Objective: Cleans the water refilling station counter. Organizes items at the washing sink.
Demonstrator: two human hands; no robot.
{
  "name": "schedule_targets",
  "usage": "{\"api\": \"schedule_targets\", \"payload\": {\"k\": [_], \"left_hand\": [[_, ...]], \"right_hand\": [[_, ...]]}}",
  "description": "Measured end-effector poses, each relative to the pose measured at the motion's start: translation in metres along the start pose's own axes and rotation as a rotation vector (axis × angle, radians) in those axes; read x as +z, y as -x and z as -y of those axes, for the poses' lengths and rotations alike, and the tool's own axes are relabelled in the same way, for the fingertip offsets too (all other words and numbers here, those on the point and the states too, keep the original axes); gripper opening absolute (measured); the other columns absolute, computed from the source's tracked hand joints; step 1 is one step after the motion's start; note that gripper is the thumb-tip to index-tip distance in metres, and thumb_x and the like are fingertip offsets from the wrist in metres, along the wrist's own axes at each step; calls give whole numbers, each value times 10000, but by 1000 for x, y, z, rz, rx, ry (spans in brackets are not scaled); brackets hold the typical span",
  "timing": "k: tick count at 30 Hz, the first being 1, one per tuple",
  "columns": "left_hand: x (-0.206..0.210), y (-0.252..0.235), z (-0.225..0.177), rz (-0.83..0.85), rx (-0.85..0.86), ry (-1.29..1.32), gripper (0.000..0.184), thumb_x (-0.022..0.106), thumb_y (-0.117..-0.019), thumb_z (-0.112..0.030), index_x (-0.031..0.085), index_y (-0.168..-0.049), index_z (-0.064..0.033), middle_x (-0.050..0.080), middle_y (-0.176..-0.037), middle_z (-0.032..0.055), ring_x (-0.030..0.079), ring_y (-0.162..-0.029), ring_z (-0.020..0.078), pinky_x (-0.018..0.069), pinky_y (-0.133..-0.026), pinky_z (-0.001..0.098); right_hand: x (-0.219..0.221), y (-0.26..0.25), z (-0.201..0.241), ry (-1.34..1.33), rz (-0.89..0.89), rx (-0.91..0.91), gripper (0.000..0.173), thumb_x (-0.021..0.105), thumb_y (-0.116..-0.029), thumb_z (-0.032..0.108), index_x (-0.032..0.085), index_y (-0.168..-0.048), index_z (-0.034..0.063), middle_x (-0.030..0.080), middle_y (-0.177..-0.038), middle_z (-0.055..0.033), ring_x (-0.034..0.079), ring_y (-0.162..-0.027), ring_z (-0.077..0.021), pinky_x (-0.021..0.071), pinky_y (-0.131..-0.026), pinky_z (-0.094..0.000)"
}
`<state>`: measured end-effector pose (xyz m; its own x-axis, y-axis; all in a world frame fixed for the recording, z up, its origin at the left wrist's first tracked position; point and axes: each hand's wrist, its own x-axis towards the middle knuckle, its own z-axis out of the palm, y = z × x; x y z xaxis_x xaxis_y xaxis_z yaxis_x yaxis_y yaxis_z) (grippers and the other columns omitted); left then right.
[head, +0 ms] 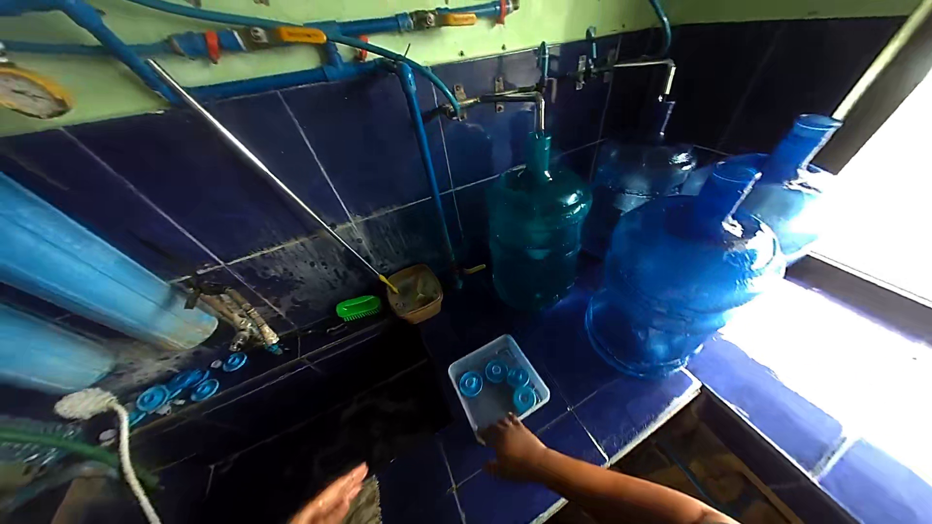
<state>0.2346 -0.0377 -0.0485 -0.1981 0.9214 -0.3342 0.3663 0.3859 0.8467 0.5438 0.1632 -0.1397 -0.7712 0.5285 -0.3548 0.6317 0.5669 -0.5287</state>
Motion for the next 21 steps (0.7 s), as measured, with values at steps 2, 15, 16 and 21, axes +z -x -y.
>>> {"api": "schedule_targets", "payload": {"k": [2,15,16,21], "left_hand": [[12,-29,-6,-256,16,-86,587,428,-1065,-371,390,-1559,-57,319,-1650,132,312,-1520,257,280,-1232,475],[204,89,-9,-433,64,-326,472,573,-1022,-220,547,-1481,-112,526,-1524,111,488,-1419,285,298,-1196,596],[206,120,10,-366,-113,-304,483,562,-1039,-260,524,-1499,-116,562,-1485,129,519,-1386,310,313,-1182,598],[302,297,102,-403,-1032,-33,567,582,-1015,-393,543,-1442,-23,565,-1402,280,495,-1331,491,240,-1134,748]], "right_hand": [[-1,11,-2,-43,14,-116,604,651,-979,377,518,-1495,91,553,-1470,-179,445,-1419,-388,231,-1216,-627],[-82,-15,137,-1546,462,-447,405,283,-1111,287,561,-1319,77,734,-1152,-75,713,-1055,-195,589,-913,-364],[-92,-20,139,-1496,543,-599,378,411,-1074,358,629,-1301,148,744,-1173,-61,714,-1079,-211,588,-936,-391],[-65,-107,172,-880,943,-869,826,631,-832,748,518,-1480,248,605,-1449,-3,554,-1358,-241,493,-1070,-508]]}}
